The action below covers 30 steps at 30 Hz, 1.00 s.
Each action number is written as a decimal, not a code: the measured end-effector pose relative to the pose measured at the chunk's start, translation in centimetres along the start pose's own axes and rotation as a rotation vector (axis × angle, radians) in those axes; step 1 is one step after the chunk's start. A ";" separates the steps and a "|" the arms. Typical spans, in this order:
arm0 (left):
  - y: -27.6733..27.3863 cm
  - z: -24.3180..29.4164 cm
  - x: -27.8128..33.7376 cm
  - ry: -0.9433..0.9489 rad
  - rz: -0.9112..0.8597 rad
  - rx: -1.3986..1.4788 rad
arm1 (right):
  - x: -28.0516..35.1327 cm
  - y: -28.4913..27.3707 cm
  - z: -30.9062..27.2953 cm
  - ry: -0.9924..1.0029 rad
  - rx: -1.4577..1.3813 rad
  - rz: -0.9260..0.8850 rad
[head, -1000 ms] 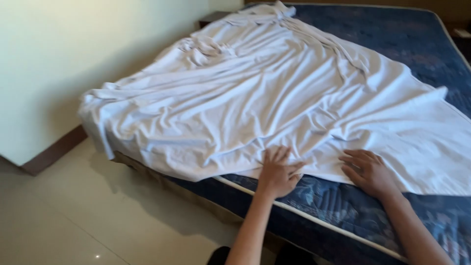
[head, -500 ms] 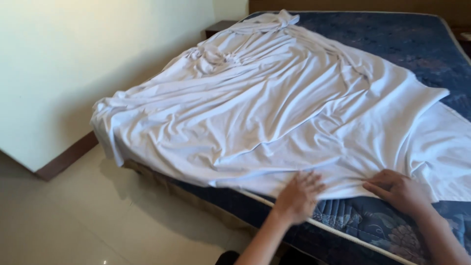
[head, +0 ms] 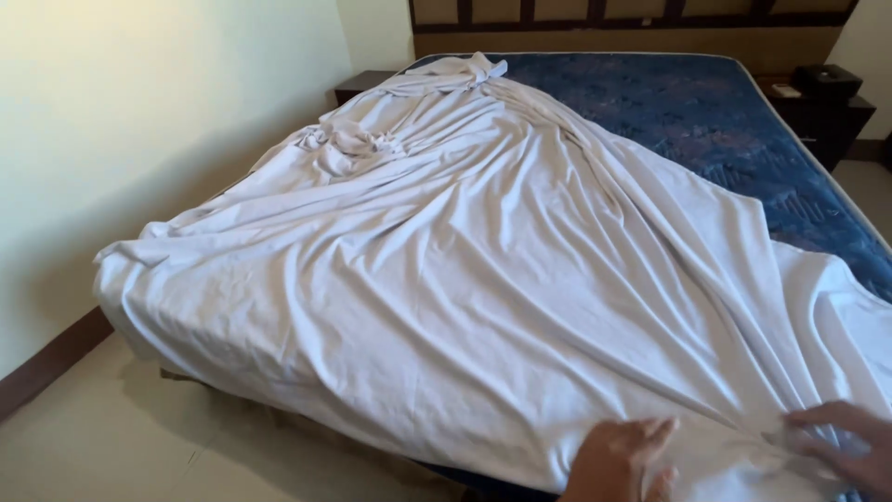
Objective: The person spreads a white fitted sheet over a mattress, smoothing it out and tucking the edges under the mattress. They move around the bed to adjust the sheet on all sides.
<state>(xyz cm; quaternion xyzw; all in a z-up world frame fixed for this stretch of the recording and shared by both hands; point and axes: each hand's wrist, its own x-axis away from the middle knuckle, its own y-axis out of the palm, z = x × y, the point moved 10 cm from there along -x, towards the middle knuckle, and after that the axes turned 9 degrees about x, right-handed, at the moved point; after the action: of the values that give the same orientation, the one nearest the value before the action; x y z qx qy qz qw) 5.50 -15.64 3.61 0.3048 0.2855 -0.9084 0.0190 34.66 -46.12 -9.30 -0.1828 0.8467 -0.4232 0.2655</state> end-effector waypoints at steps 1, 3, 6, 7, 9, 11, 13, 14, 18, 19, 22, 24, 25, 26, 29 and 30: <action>-1.0 0.0 -1.1 0.004 -0.001 -0.001 | -1.7 -1.0 0.4 0.000 0.001 0.004; -4.0 -0.7 -3.7 -0.037 0.084 -0.029 | -5.1 -4.9 -0.1 -0.113 0.157 0.220; -7.3 -3.8 -5.5 -0.093 0.209 -0.246 | -8.0 -6.1 4.9 0.094 0.244 0.320; -7.3 -4.7 -5.5 -0.088 0.208 -0.244 | -8.2 -5.7 7.1 0.095 0.247 0.324; -7.6 -7.5 -5.4 -0.192 0.229 -0.444 | -8.2 -2.8 7.6 -0.267 1.018 0.274; -7.6 -7.7 -5.8 -0.266 0.184 -0.442 | -7.6 -4.8 4.5 -0.178 0.799 0.352; -7.2 -8.1 -5.6 -0.345 0.126 -0.431 | -6.2 -6.7 2.6 -0.066 0.591 0.406; -6.9 -8.5 -5.7 -0.374 0.097 -0.418 | -6.3 -7.2 2.7 0.049 0.607 0.352; -6.9 -8.8 -5.7 -0.414 0.050 -0.423 | -5.8 -7.9 1.0 0.163 0.557 0.284; -6.7 -8.7 -5.7 -0.418 0.048 -0.417 | -5.5 -8.0 0.5 0.165 0.561 0.277; -6.9 -8.6 -6.0 -0.442 0.015 -0.428 | -5.7 -8.5 -1.1 0.150 0.609 0.302; -6.8 -8.5 -5.9 -0.480 -0.029 -0.438 | -5.3 -9.1 -0.2 0.237 0.629 0.314; -6.1 -8.9 -5.9 -0.476 -0.029 -0.435 | -5.3 -9.1 1.4 0.238 0.633 0.316; -5.5 -9.3 -5.8 -0.471 -0.032 -0.462 | -4.8 -8.9 2.4 0.186 0.641 0.331; -3.8 -10.7 -5.6 -0.429 -0.056 -0.533 | -3.0 -10.2 2.4 0.100 0.655 0.377; -3.1 -11.1 -5.6 -0.400 -0.066 -0.573 | -2.3 -11.2 1.6 0.052 0.662 0.402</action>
<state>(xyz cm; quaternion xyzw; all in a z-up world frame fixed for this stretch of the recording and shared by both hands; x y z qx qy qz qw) 15.42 -7.96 1.13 0.0935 0.5291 -0.8333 0.1300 38.37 -52.27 -0.31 0.0930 0.6898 -0.6177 0.3661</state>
